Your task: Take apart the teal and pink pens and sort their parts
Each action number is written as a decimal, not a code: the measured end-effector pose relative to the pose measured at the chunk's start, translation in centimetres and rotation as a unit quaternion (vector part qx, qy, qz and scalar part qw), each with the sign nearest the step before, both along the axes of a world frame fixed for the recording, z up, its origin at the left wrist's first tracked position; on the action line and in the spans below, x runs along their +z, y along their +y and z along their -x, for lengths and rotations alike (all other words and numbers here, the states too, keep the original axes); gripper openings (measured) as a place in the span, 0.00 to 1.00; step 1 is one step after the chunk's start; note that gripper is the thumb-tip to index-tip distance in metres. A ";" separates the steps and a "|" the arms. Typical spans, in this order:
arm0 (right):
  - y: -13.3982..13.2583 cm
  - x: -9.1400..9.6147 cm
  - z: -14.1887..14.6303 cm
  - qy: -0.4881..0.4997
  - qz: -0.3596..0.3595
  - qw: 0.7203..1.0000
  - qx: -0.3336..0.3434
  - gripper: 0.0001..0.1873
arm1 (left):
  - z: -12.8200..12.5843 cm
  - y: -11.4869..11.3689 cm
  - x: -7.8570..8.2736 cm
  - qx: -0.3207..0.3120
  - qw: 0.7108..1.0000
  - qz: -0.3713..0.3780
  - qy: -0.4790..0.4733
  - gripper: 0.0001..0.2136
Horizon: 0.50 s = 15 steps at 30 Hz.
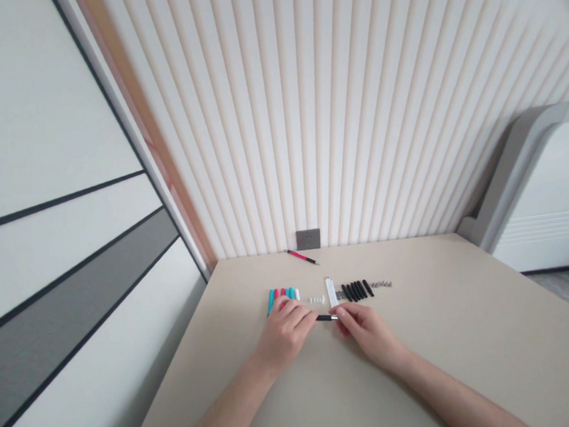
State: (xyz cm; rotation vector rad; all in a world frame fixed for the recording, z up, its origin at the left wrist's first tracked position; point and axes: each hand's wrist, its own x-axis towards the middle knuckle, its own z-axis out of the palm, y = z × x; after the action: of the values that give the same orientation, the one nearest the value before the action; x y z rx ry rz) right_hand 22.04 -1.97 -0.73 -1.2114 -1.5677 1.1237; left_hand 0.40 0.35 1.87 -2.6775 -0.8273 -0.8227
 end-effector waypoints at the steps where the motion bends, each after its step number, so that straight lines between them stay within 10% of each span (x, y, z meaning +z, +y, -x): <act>1: 0.0 0.1 -0.1 -0.027 -0.005 1.000 -0.001 0.24 | 0.0 0.0 0.0 -0.001 1.000 -0.003 0.004 0.06; 11: -0.1 0.3 -0.4 -0.123 -0.120 0.985 -0.022 0.06 | 0.0 0.4 -0.9 -0.009 0.999 -0.029 0.019 0.07; 15: -0.2 0.4 -0.4 -0.129 -0.095 0.987 -0.001 0.13 | 0.0 0.3 -0.6 -0.007 0.999 -0.030 0.016 0.07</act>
State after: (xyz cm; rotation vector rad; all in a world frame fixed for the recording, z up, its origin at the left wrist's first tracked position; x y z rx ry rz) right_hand 22.48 -2.18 -0.30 -1.2654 -1.8215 0.8179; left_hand 0.42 0.69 1.23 -2.6398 -0.7646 -0.7935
